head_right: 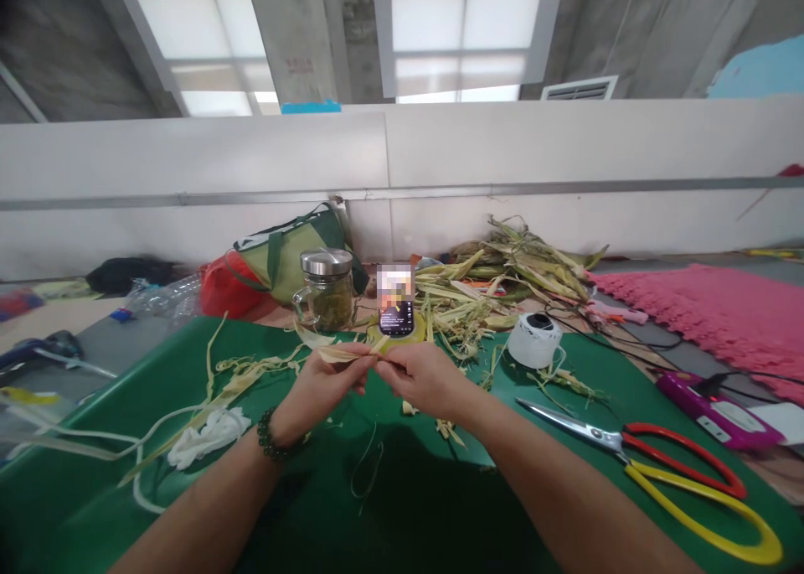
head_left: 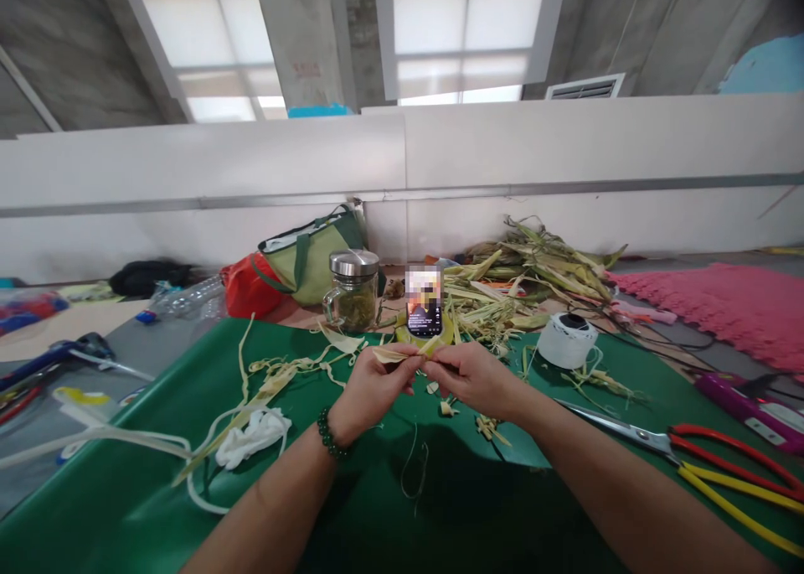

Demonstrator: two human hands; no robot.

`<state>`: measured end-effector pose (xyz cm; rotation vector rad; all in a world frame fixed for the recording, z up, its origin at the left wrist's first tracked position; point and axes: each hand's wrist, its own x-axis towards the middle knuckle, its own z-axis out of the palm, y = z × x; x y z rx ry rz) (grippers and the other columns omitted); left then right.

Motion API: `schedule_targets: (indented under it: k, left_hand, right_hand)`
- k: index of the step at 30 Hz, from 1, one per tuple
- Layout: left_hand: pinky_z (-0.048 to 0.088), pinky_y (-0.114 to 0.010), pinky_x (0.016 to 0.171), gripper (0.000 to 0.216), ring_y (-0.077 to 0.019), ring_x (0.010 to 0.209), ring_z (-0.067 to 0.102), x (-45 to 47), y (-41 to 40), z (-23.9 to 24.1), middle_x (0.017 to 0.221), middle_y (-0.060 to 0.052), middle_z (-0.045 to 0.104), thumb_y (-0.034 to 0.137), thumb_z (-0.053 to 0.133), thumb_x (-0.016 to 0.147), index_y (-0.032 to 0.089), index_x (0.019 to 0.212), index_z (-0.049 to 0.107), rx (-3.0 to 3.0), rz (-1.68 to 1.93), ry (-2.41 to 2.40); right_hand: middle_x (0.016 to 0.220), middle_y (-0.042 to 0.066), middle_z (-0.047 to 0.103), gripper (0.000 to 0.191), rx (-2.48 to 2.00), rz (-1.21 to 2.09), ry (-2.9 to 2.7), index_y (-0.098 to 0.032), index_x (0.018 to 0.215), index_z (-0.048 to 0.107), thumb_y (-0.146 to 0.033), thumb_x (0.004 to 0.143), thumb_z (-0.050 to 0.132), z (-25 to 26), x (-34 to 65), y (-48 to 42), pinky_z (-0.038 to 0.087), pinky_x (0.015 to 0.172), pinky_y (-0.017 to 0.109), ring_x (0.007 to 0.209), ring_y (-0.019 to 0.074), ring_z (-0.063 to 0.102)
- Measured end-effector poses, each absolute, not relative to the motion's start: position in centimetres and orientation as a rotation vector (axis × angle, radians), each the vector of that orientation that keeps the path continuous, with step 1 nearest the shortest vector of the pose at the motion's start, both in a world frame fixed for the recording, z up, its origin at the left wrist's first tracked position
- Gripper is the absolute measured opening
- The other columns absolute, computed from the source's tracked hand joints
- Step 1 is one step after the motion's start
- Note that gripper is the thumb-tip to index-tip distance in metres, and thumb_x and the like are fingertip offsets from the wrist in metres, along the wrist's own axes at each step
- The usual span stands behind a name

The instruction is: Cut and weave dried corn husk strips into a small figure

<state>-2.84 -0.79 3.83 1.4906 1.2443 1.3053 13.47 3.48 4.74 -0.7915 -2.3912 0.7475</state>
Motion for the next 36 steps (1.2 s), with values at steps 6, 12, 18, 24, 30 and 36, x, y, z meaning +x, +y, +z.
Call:
schedule_targets:
  k: [6, 12, 18, 24, 30, 36]
  left_hand:
    - [0.043, -0.022, 0.055, 0.02, -0.0123, 0.056, 0.054, -3.3, -1.2, 4.3, 0.067, -0.004, 0.066, 0.026, 0.053, 0.082, 0.014, 0.078, 0.067, 2.002, 1.258, 1.276]
    - [0.042, -0.022, 0.057, 0.023, -0.0136, 0.06, 0.054, -5.1, -0.3, 4.7, 0.065, -0.003, 0.063, 0.032, 0.054, 0.081, 0.015, 0.07, 0.065, 1.979, 1.311, 1.365]
    - [0.037, -0.019, 0.047, 0.042, -0.0088, 0.048, 0.046, -7.7, 0.8, 5.4, 0.055, 0.003, 0.05, 0.052, 0.056, 0.076, 0.012, 0.082, 0.066, 1.466, 1.452, 1.292]
    - [0.045, -0.023, 0.056, 0.052, -0.0118, 0.051, 0.053, -4.5, -0.7, 5.3, 0.056, -0.001, 0.057, 0.058, 0.047, 0.08, 0.011, 0.081, 0.068, 1.468, 1.128, 1.212]
    - [0.039, -0.021, 0.048, 0.043, -0.0102, 0.046, 0.047, -3.3, -0.6, 4.6, 0.05, 0.002, 0.05, 0.053, 0.054, 0.077, 0.012, 0.068, 0.065, 1.514, 1.107, 1.23]
    - [0.028, -0.021, 0.044, 0.033, -0.0085, 0.045, 0.037, -3.7, -0.4, 4.4, 0.046, 0.004, 0.044, 0.043, 0.058, 0.076, 0.014, 0.062, 0.062, 1.67, 1.187, 1.315]
  right_hand:
    - [0.052, -0.001, 0.053, 0.034, -0.686, 0.496, -2.485, -0.016, 0.058, 0.053, -0.025, 0.089, 0.042, 4.9, 14.1, 3.5, 0.026, 0.048, 0.02, 0.047, 0.0077, 0.043]
    - [0.05, -0.001, 0.046, 0.035, -0.602, 0.145, -2.464, -0.017, 0.058, 0.049, -0.027, 0.09, 0.038, 4.3, 14.2, 3.3, 0.022, 0.048, 0.024, 0.045, 0.0082, 0.035]
    - [0.053, -0.001, 0.053, 0.038, -0.858, 0.416, -2.384, -0.018, 0.062, 0.049, -0.033, 0.092, 0.032, 5.0, 14.6, 4.0, 0.028, 0.05, 0.022, 0.049, 0.0099, 0.045]
    - [0.057, 0.0, 0.059, 0.043, -0.889, 0.795, -2.361, -0.018, 0.066, 0.055, -0.043, 0.093, 0.033, 4.6, 13.7, 4.0, 0.033, 0.05, 0.022, 0.052, 0.0118, 0.053]
    - [0.055, -0.001, 0.057, 0.029, -0.778, 0.688, -2.389, -0.017, 0.065, 0.054, -0.025, 0.09, 0.04, 3.9, 13.0, 3.7, 0.03, 0.049, 0.021, 0.049, 0.0095, 0.046]
    - [0.057, 0.001, 0.052, 0.03, -0.668, 0.248, -2.488, -0.017, 0.066, 0.053, -0.028, 0.09, 0.039, 3.4, 13.1, 3.3, 0.023, 0.05, 0.024, 0.049, 0.0102, 0.04]
